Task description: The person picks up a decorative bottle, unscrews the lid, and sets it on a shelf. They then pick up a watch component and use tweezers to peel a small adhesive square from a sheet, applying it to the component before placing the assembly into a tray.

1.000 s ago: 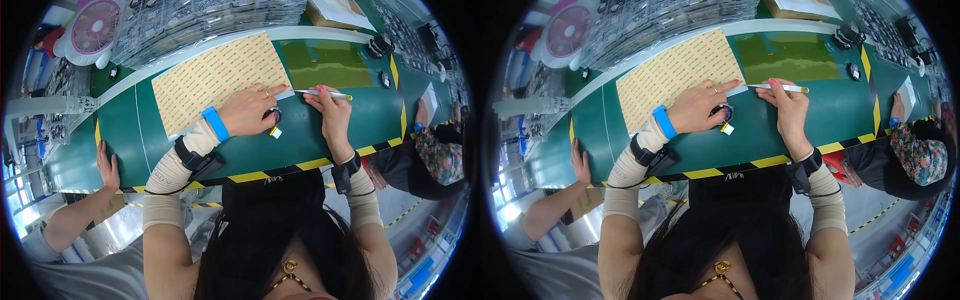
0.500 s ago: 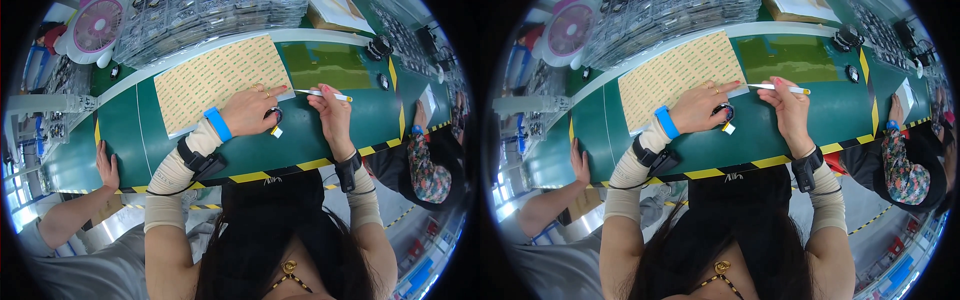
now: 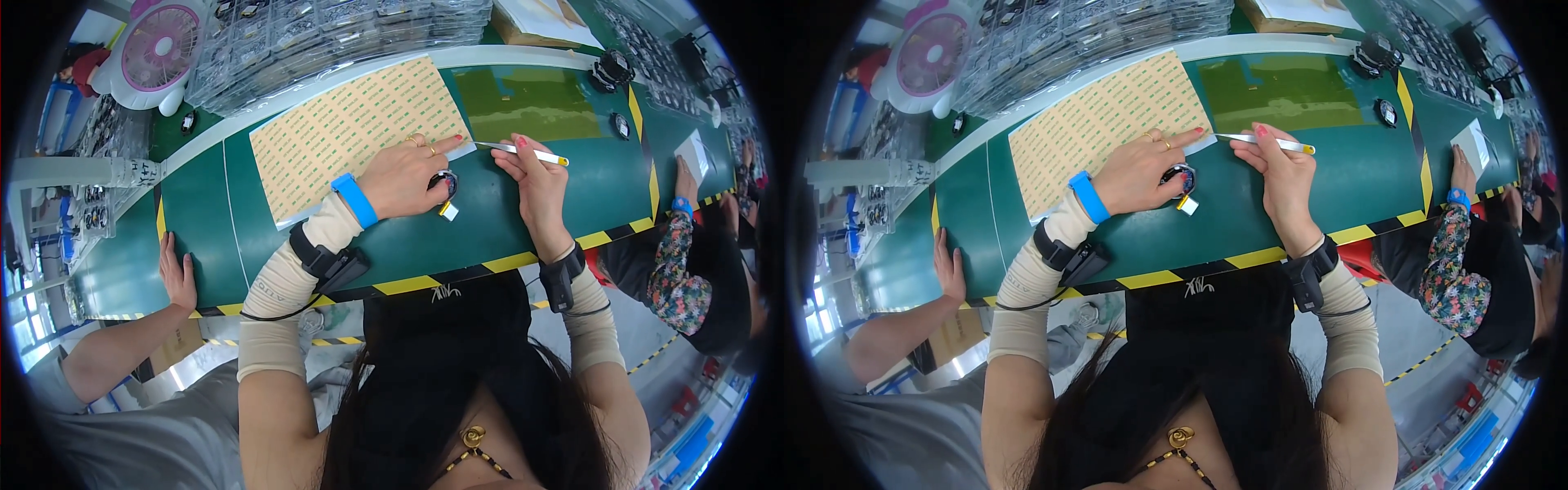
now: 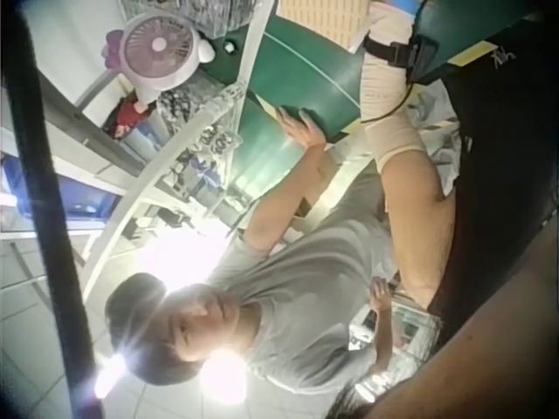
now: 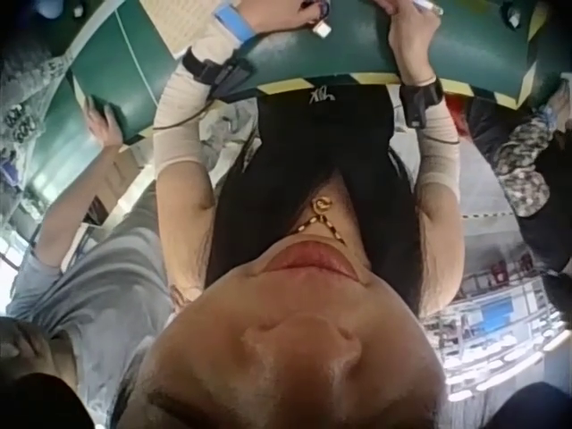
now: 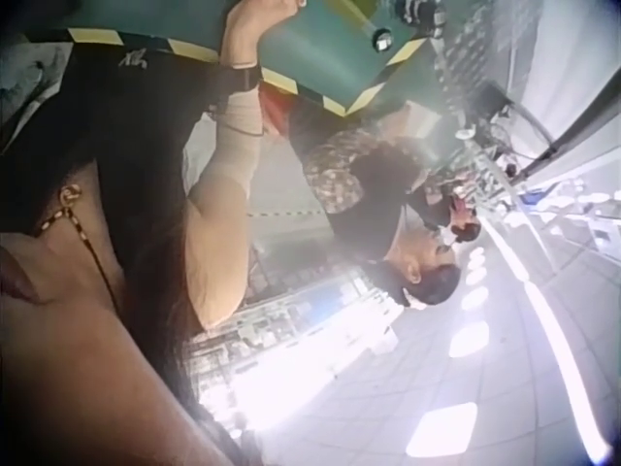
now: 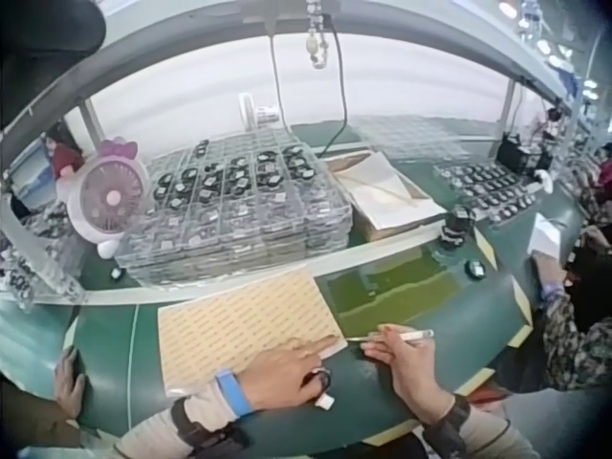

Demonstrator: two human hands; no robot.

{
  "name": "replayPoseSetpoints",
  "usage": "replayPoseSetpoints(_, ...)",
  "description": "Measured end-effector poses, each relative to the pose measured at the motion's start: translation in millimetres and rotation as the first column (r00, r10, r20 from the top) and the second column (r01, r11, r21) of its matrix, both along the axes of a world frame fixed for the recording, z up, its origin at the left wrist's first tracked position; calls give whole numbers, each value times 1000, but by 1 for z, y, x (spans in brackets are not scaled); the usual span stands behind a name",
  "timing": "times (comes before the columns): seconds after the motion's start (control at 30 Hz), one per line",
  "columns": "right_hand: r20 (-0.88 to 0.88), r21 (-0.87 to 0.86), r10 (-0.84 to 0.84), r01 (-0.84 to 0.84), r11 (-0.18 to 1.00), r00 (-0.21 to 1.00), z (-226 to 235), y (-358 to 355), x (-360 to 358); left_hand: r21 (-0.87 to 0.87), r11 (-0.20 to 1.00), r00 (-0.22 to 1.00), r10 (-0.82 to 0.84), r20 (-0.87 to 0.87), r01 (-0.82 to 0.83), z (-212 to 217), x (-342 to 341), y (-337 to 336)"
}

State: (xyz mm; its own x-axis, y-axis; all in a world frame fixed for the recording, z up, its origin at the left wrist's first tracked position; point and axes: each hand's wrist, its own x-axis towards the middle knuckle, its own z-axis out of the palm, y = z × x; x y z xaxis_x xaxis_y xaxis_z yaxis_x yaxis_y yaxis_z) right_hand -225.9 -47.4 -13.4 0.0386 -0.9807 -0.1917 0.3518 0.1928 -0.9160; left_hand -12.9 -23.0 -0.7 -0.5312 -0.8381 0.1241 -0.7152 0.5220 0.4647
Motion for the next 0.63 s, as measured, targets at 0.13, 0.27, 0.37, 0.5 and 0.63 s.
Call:
replayPoseSetpoints(0.13,50,-21,51,-50,999,997,-1,-1,-2,-7,1000,1000,8,-3,-8,1,0,2)
replayPoseSetpoints(0.27,123,2,90,-91,996,988,4,-1,-1,-10,1000,1000,13,9,-13,3,0,4)
replayPoseSetpoints(0.37,168,-15,69,-67,998,983,12,-10,0,-13,1000,1000,14,15,-14,1,1,2)
replayPoseSetpoints(0.5,-11,-54,114,-114,992,993,19,-9,-2,-123,991,974,21,-227,-50,-7,7,-2)
replayPoseSetpoints(0.63,-202,-6,104,-108,994,974,4,1,-2,102,995,1000,-6,13,4,9,7,0)
